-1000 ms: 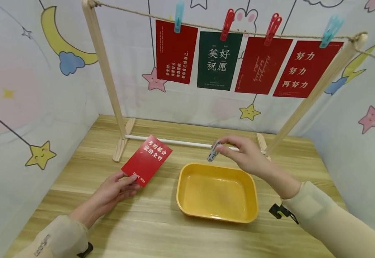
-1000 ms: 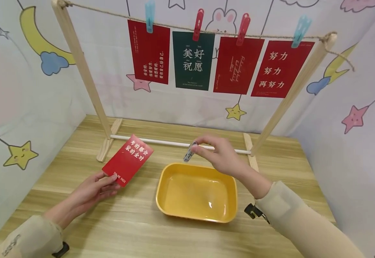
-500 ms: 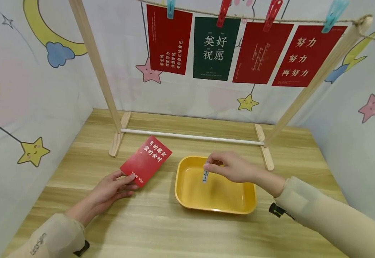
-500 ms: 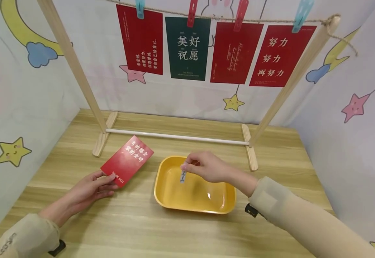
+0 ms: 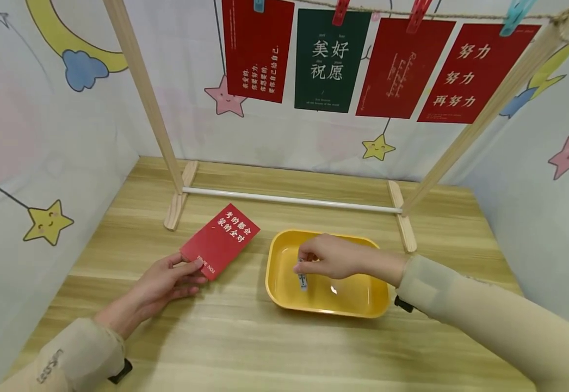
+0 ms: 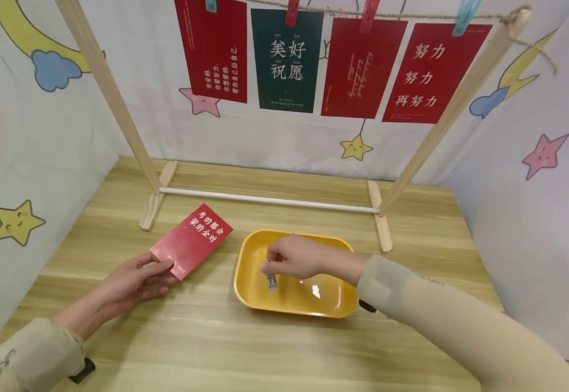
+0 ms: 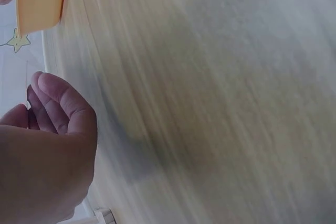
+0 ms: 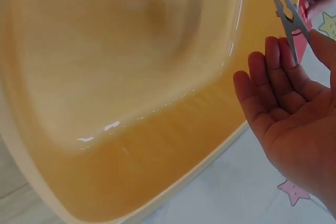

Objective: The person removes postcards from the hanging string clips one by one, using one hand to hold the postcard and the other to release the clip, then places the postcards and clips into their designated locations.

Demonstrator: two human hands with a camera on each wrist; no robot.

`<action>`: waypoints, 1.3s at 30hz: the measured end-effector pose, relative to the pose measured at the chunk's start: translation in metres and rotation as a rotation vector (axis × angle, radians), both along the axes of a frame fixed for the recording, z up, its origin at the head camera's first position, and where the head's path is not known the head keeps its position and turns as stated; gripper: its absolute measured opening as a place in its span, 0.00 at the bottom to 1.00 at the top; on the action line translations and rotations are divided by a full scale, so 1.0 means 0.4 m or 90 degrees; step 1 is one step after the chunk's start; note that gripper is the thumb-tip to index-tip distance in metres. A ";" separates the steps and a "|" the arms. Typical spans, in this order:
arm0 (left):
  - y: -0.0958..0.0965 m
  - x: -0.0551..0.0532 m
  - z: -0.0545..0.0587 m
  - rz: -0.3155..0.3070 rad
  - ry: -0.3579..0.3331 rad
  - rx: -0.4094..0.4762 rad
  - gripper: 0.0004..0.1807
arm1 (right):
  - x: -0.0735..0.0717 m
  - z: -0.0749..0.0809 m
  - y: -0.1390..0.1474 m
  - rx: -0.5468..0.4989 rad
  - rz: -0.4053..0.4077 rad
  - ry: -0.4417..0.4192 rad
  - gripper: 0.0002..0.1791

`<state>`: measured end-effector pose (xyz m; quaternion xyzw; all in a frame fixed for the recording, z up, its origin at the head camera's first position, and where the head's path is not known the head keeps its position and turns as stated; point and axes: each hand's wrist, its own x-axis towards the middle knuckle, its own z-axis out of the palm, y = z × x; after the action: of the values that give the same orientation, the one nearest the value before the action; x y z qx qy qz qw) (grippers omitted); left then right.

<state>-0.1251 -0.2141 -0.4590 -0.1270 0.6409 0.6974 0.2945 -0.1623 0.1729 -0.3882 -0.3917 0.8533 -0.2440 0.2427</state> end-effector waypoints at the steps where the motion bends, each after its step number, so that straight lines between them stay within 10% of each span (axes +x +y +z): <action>1: 0.001 0.002 0.003 0.006 -0.005 0.000 0.24 | -0.002 -0.003 -0.005 0.008 0.011 0.015 0.13; 12: 0.039 0.041 0.026 0.115 -0.014 0.023 0.29 | -0.006 -0.014 -0.044 0.075 0.052 0.118 0.15; 39: 0.073 0.077 0.000 0.227 -0.034 0.057 0.22 | -0.047 -0.084 -0.070 0.115 -0.038 0.039 0.29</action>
<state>-0.0942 -0.1849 -0.4592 -0.2438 0.5682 0.7629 0.1890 -0.1811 0.1448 -0.4218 -0.3500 0.8900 -0.1613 0.2438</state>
